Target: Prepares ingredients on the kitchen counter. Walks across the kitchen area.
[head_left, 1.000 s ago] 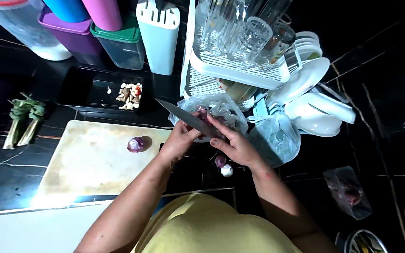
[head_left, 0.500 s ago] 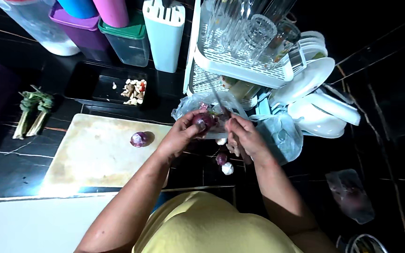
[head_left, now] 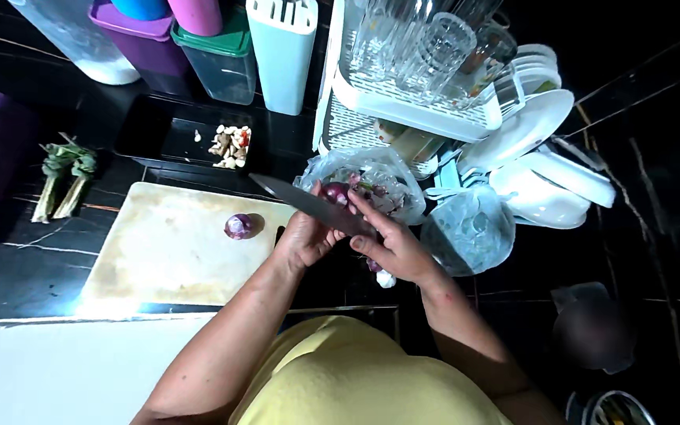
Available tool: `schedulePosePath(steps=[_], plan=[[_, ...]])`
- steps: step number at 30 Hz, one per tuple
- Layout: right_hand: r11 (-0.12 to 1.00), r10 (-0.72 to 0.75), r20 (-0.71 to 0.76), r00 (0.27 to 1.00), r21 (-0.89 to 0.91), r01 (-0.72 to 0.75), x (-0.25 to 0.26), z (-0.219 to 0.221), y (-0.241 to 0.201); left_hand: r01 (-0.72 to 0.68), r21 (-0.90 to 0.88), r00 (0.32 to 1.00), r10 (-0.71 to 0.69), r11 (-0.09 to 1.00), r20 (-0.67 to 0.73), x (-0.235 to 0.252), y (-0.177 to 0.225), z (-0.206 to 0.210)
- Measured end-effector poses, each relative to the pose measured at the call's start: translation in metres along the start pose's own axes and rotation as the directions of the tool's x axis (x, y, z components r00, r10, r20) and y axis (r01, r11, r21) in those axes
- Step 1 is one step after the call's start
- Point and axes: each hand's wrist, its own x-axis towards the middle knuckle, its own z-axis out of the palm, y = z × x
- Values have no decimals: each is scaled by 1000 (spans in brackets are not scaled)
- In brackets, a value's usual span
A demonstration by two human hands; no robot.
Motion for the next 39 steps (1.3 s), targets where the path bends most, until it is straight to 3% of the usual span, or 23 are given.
schedulePosePath(steps=[4, 10, 16, 26, 29, 32, 34, 39], plan=[[992, -4, 12, 1000, -125, 5, -2, 5, -2, -6, 96, 999, 10, 995, -46, -1, 2, 2], [992, 38, -36, 999, -116, -42, -4, 6, -2, -9, 112, 989, 26, 994, -145, -5, 1, 10], [996, -4, -102, 995, -84, -4, -3, 6, 0, -90, 81, 996, 89, 993, 20, -7, -4, 10], [996, 20, -152, 988, -78, -32, -3, 3, -2, -187, 164, 982, 187, 969, 15, -8, -10, 9], [988, 153, -188, 970, 27, -150, -2, -8, -1, -125, 171, 992, 126, 977, 5, -11, -7, 12], [942, 333, -300, 894, 146, -302, 3, -25, 12, -61, 121, 998, 60, 991, 6, -14, -3, 12], [923, 382, -300, 874, 162, -348, 4, -32, 14, -46, 76, 999, 46, 996, 4, -14, -3, 10], [985, 169, -133, 977, 2, -170, -5, -10, -7, -88, 64, 996, 89, 994, -19, -11, -9, 9]])
